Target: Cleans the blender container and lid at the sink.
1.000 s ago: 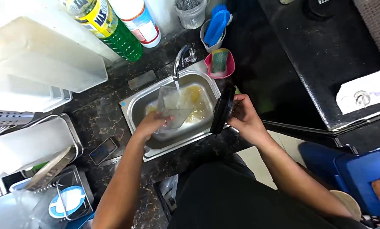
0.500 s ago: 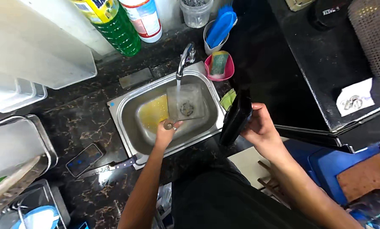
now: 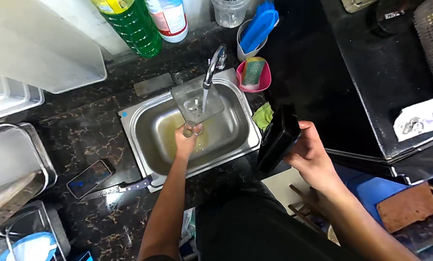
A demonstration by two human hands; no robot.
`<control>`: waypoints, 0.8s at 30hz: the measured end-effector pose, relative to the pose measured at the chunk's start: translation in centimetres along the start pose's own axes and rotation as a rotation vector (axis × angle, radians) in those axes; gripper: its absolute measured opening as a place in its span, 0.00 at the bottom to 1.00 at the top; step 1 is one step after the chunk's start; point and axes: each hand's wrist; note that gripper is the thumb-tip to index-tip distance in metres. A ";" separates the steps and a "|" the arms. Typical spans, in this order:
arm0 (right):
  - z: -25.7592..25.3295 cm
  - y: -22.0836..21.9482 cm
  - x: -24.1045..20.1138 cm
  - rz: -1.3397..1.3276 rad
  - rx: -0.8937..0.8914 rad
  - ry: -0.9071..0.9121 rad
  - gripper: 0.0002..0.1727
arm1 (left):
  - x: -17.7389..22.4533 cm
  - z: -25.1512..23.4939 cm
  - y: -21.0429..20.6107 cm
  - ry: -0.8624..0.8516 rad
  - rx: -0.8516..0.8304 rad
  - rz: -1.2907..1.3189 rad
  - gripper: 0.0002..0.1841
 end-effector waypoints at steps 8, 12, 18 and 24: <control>-1.0 -0.5 0.0 -0.007 -0.060 -0.009 0.32 | -0.7 2.9 1.4 0.217 -0.001 0.052 0.12; -1.6 -0.6 0.4 0.002 -0.065 -0.025 0.32 | -1.2 0.4 -0.5 0.120 0.000 0.092 0.14; -2.1 -0.7 0.7 0.009 -0.076 -0.056 0.31 | -1.3 2.1 0.5 0.138 -0.008 0.180 0.10; -2.2 -0.4 1.3 0.004 -0.049 -0.079 0.32 | -0.7 0.4 -0.4 0.077 0.023 0.041 0.15</control>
Point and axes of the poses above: each hand's wrist, its own z-axis away from the middle knuckle, its own y-axis out of the back of the hand, x = y × z, and after that the axes turned 15 degrees about y, right-handed
